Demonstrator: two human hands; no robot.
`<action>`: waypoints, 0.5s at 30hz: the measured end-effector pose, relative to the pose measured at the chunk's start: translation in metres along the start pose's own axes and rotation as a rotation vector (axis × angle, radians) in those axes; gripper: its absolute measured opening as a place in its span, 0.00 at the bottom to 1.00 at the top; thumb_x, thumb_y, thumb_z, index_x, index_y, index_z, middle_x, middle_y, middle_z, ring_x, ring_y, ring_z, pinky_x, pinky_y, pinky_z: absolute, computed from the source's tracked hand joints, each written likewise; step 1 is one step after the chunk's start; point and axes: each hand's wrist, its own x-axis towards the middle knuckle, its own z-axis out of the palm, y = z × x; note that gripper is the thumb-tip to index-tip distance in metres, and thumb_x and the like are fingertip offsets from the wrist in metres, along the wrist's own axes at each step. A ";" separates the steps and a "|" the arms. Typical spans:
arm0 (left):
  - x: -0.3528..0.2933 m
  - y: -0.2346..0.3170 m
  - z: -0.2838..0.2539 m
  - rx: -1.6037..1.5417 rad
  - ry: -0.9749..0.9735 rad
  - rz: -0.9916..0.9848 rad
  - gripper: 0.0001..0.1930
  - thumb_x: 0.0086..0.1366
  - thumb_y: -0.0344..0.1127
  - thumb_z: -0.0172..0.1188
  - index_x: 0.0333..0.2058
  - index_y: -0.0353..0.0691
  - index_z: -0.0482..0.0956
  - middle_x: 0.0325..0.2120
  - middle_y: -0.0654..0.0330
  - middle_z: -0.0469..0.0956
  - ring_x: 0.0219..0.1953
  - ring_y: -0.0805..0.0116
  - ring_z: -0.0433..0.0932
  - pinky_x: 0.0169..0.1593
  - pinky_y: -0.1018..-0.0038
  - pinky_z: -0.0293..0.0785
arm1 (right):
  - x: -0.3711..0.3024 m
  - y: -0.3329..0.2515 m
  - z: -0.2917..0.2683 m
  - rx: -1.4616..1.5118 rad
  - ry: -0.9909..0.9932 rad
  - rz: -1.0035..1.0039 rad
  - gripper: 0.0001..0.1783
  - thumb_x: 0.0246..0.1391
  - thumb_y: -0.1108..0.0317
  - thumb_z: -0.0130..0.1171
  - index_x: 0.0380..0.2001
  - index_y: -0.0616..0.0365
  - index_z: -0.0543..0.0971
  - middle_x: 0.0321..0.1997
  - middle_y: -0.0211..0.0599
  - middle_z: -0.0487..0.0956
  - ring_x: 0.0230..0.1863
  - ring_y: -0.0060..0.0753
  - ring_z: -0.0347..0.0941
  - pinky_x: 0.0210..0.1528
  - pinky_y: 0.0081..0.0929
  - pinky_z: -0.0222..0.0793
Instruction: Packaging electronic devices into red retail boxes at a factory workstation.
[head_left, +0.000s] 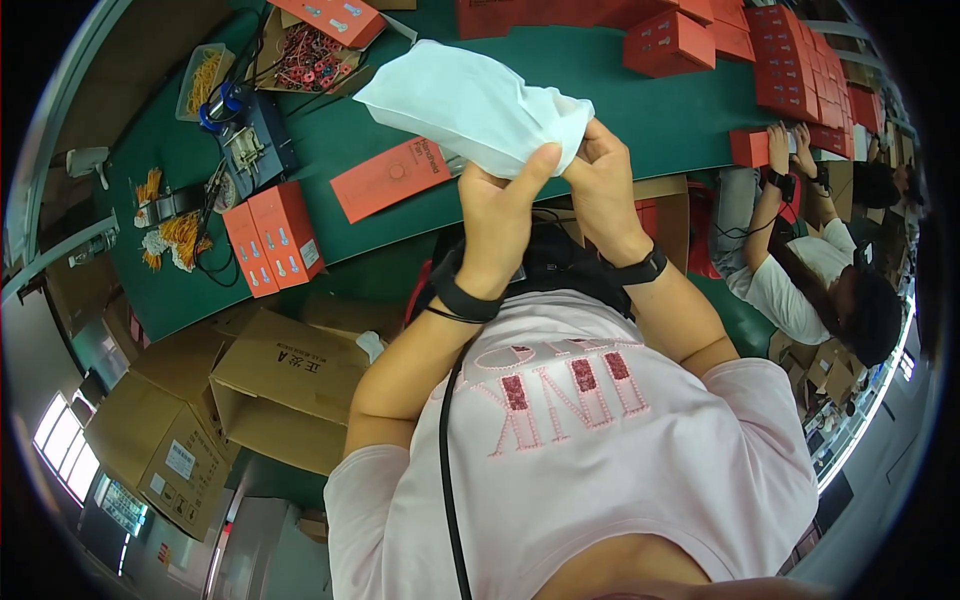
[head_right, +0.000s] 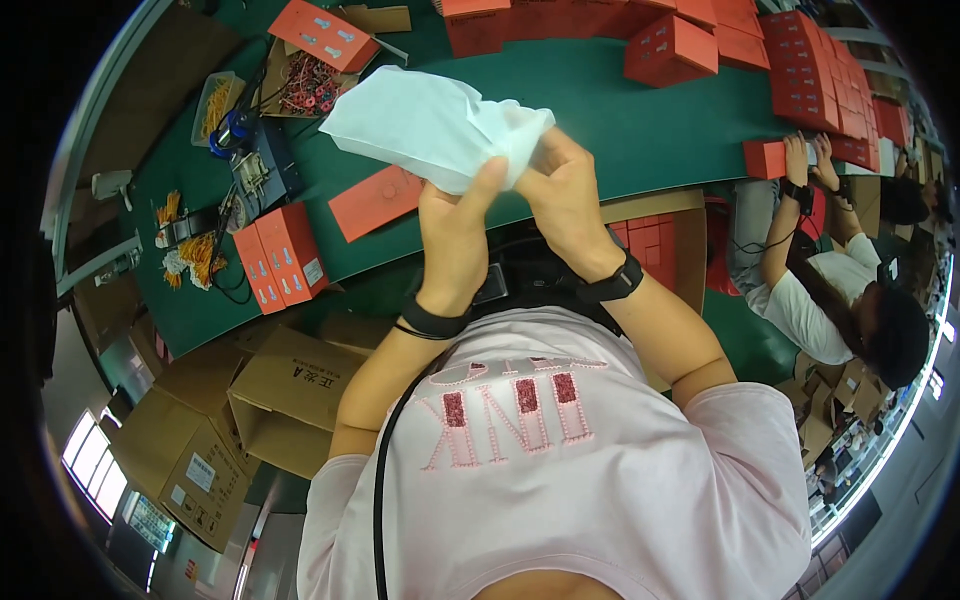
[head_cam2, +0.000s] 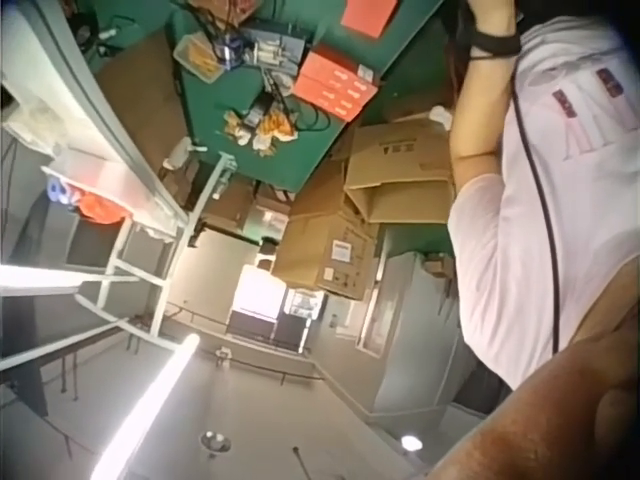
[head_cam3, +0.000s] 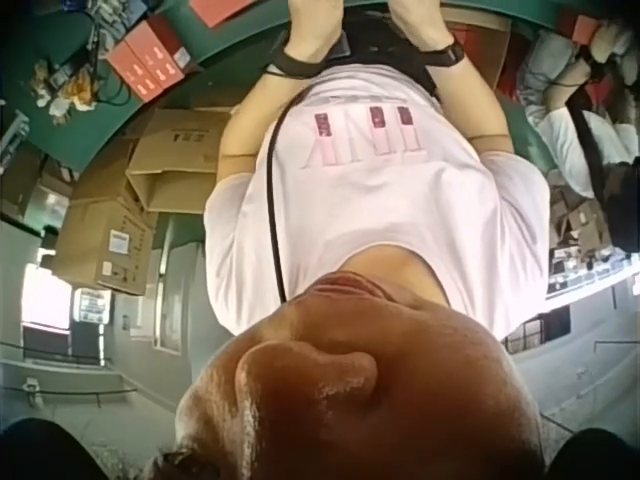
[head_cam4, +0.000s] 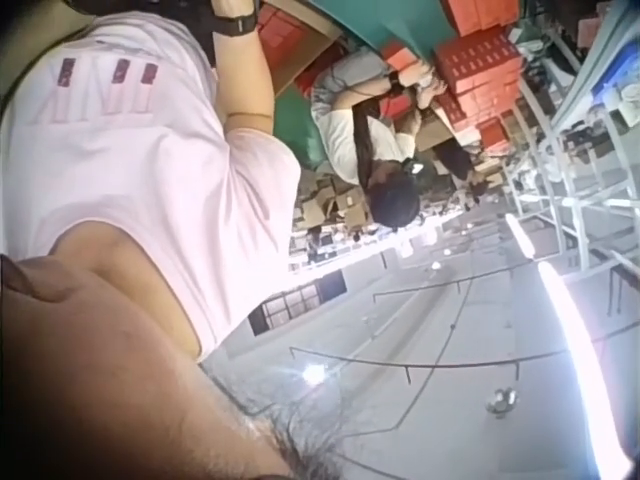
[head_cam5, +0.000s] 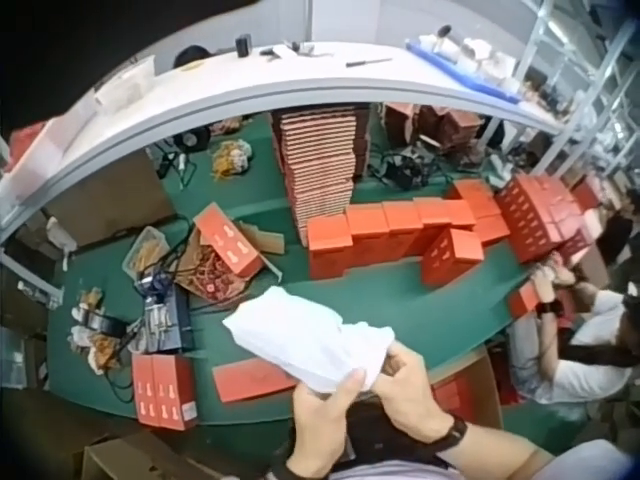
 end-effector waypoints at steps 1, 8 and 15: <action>0.002 0.001 -0.003 -0.076 -0.051 -0.065 0.25 0.67 0.36 0.65 0.59 0.33 0.70 0.51 0.59 0.77 0.54 0.70 0.75 0.58 0.71 0.69 | 0.002 0.001 -0.002 0.002 0.003 -0.001 0.27 0.57 0.78 0.63 0.60 0.67 0.72 0.56 0.38 0.79 0.55 0.28 0.76 0.55 0.27 0.73; 0.036 0.022 -0.015 -0.488 0.088 -0.345 0.21 0.73 0.46 0.55 0.56 0.37 0.72 0.52 0.57 0.78 0.55 0.60 0.77 0.61 0.62 0.72 | -0.013 0.000 -0.002 -0.165 -0.274 -0.137 0.59 0.55 0.47 0.68 0.74 0.64 0.43 0.64 0.51 0.68 0.43 0.33 0.77 0.50 0.32 0.75; 0.046 0.007 -0.046 -0.463 0.190 -0.407 0.19 0.70 0.36 0.59 0.56 0.34 0.71 0.53 0.53 0.77 0.55 0.58 0.77 0.60 0.61 0.73 | -0.008 -0.016 -0.019 -1.165 -0.145 -0.859 0.67 0.40 0.52 0.80 0.74 0.60 0.48 0.73 0.67 0.55 0.51 0.46 0.75 0.49 0.37 0.76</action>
